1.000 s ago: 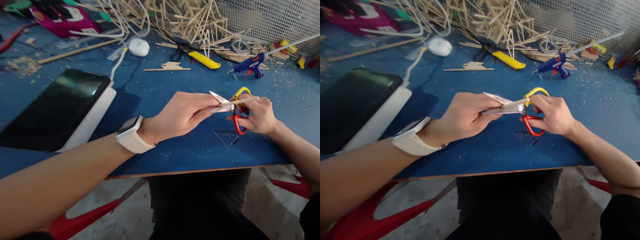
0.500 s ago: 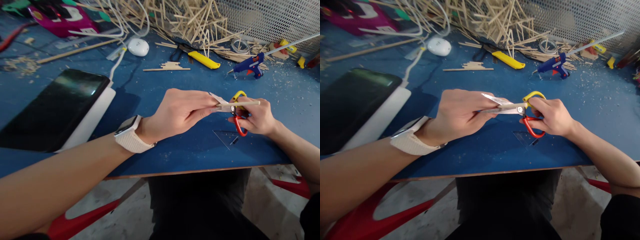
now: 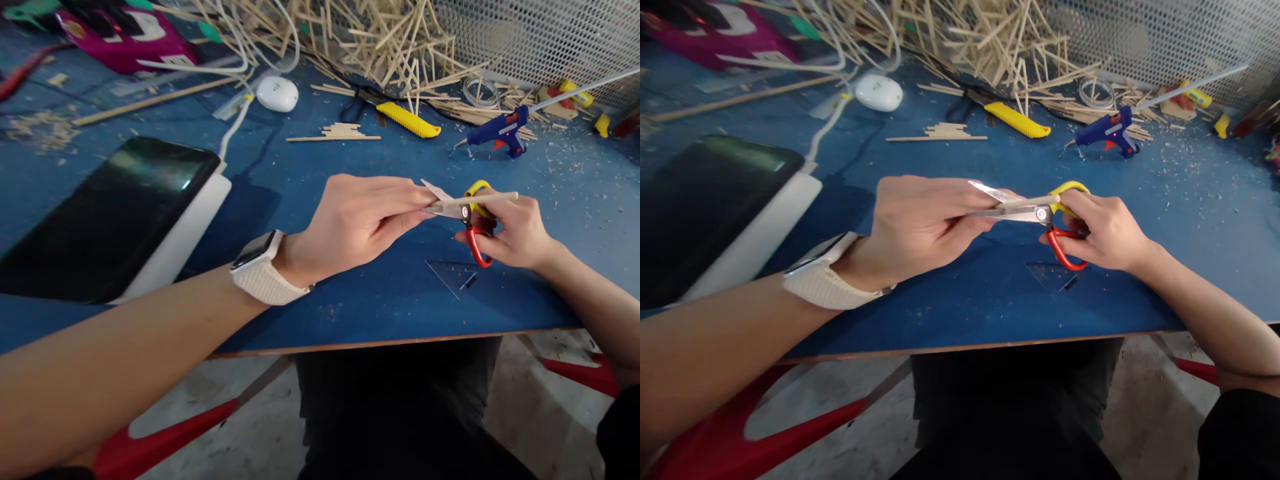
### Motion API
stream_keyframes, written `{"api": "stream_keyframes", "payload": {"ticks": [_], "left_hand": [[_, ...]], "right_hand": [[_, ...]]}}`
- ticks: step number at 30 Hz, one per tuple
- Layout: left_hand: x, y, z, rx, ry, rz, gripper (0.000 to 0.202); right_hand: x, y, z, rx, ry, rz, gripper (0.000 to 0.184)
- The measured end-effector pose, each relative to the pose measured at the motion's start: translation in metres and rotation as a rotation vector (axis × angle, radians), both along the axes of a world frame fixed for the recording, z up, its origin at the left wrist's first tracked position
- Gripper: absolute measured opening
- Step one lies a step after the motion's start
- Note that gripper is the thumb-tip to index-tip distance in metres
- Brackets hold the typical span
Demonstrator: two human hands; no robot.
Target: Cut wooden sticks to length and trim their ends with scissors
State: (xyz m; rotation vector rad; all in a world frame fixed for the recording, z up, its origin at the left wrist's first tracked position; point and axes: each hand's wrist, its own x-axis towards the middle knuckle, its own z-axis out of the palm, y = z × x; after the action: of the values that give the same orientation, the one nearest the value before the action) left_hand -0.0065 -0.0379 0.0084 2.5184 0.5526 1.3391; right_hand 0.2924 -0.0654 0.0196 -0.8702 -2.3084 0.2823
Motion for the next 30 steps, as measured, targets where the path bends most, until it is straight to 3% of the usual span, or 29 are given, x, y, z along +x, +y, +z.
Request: {"api": "stream_keyframes", "payload": {"ticks": [7,13,18,20,25,30], "left_hand": [[0.003,0.0,0.005,0.198,-0.066,-0.003,0.016],[0.002,0.0,0.006,0.309,-0.003,0.095,0.021],[0.003,-0.001,0.007,0.317,-0.009,0.155,0.02],[0.004,-0.001,0.008,0.267,-0.01,0.142,0.024],[0.005,0.004,0.015,0.067,-0.054,-0.075,0.031],[0.003,0.001,0.025,-0.411,0.012,-0.185,0.039]], "right_hand": [[-0.006,-0.002,-0.004,-0.085,0.032,0.016,0.043],[-0.012,-0.009,0.001,-0.14,0.006,-0.006,0.046],[-0.013,-0.011,0.004,-0.128,0.025,0.03,0.033],[-0.013,-0.011,0.003,-0.114,0.045,0.04,0.031],[-0.012,-0.011,0.004,-0.108,0.031,0.015,0.033],[-0.011,-0.009,0.004,-0.056,0.034,0.032,0.038]]}}
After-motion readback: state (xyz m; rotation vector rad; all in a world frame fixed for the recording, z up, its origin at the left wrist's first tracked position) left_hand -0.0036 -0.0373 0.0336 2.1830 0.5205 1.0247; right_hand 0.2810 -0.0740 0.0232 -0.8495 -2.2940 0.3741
